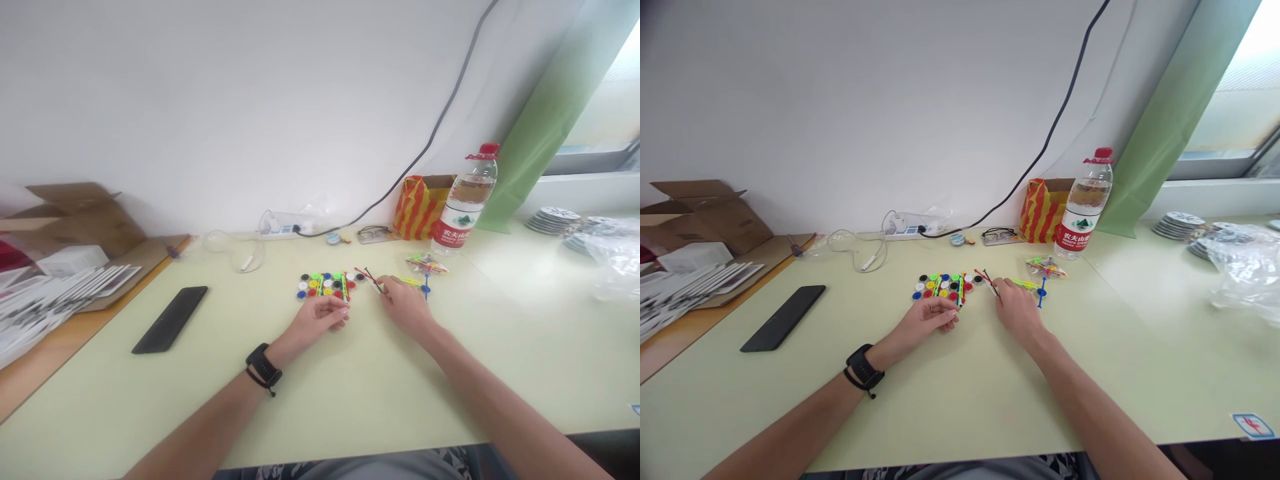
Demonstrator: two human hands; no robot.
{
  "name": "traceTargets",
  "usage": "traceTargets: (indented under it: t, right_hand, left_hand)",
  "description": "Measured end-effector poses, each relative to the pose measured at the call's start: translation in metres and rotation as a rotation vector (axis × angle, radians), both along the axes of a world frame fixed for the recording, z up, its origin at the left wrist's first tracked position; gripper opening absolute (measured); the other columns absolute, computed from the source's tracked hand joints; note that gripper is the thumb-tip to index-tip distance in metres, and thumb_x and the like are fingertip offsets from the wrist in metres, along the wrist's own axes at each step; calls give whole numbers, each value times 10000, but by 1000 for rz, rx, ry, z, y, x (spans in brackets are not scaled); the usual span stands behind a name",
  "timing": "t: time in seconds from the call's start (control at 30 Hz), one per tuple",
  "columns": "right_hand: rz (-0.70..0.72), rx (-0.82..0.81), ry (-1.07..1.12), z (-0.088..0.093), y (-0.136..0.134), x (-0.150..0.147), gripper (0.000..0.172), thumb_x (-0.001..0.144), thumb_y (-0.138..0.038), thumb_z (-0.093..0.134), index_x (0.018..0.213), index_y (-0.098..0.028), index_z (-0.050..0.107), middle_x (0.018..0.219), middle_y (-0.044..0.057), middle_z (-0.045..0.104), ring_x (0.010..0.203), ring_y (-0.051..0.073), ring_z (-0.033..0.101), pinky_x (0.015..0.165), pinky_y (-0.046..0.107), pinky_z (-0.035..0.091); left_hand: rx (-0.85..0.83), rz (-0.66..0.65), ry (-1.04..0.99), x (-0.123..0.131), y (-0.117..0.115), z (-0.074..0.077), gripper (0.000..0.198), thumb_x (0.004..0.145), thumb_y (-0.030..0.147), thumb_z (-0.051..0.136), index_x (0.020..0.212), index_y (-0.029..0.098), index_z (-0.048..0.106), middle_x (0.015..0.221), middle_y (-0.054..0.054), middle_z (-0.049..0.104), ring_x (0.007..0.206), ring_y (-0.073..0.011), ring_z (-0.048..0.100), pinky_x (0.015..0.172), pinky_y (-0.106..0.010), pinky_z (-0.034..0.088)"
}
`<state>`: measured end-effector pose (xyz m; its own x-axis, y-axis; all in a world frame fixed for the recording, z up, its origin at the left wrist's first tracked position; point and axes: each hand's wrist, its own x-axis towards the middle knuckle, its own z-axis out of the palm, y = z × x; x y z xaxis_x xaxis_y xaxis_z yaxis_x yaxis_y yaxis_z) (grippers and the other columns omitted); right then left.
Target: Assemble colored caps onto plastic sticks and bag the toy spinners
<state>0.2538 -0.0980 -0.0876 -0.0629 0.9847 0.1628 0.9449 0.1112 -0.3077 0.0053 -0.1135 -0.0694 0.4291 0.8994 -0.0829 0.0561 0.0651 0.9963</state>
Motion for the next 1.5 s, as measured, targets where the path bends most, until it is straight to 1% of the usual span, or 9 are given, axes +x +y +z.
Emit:
traceTargets:
  t: [0.17, 0.43, 0.53, 0.67, 0.8, 0.93, 1.17, 1.37, 1.5]
  right_hand:
    - [-2, -2, 33, -1, 0, 0, 410, 891, -78, 535, 1266, -224, 614, 1068, 55, 719, 884, 198, 639, 659, 267, 325]
    - [-32, 32, 105, 0, 1, 4, 519, 867, -53, 501, 1369, -165, 566, 1075, 86, 706, 827, 193, 623, 674, 276, 371]
    - [-48, 71, 133, 1, 1, 6, 476, 870, -65, 501, 1325, -162, 598, 1078, 86, 699, 823, 190, 624, 689, 284, 388]
    - [-15, 83, 118, 1, 2, 6, 282, 861, -69, 515, 1055, -171, 694, 987, 69, 688, 824, 188, 625, 690, 283, 387]
    - [1, 89, 126, 1, 1, 3, 140, 915, -145, 536, 892, -189, 667, 930, 51, 675, 786, 171, 617, 648, 272, 361]
    - [-16, 82, 124, 5, -2, 1, 167, 988, -250, 512, 912, -208, 655, 931, 40, 699, 765, 169, 607, 624, 273, 330]
    - [3, 79, 52, 10, -5, -1, 199, 962, -215, 526, 956, -220, 724, 969, 40, 712, 797, 169, 618, 620, 281, 301]
    - [29, 24, -26, 9, -4, -2, 265, 984, -214, 500, 948, -237, 762, 906, 43, 687, 777, 174, 611, 610, 282, 285]
    - [-37, 42, -41, 11, -5, 0, 245, 951, -213, 529, 971, -244, 771, 926, 45, 693, 775, 179, 616, 605, 284, 286]
  left_hand:
    - [7, -12, 7, -1, 1, -2, 452, 792, 526, 835, 995, 136, 731, 897, -92, 749, 791, -167, 683, 754, -308, 553]
    - [-6, -16, 18, 0, 1, -2, 461, 789, 536, 833, 1000, 140, 731, 913, -92, 751, 809, -172, 690, 773, -312, 556]
    - [0, -16, 31, -1, 0, -1, 452, 793, 531, 831, 1002, 142, 732, 911, -86, 747, 802, -166, 685, 767, -306, 555]
    - [6, -16, 36, -1, -1, 1, 446, 795, 528, 829, 999, 143, 733, 905, -82, 742, 806, -163, 683, 769, -299, 552]
    - [0, -15, 32, 0, -2, 2, 443, 795, 524, 831, 1000, 143, 735, 908, -85, 744, 814, -165, 685, 771, -294, 549]
    - [-7, -13, 32, 0, -2, 1, 453, 784, 532, 836, 993, 144, 736, 907, -87, 746, 814, -171, 689, 771, -299, 553]
    - [-1, -8, 40, 0, -3, 2, 428, 793, 516, 833, 993, 148, 741, 908, -84, 746, 811, -171, 687, 779, -310, 557]
    - [12, -18, 41, 0, -3, 2, 419, 805, 511, 825, 995, 147, 741, 908, -87, 745, 821, -176, 687, 785, -315, 559]
    - [14, -29, 38, 0, -3, 1, 413, 809, 509, 823, 992, 148, 741, 899, -83, 741, 823, -175, 684, 792, -318, 557]
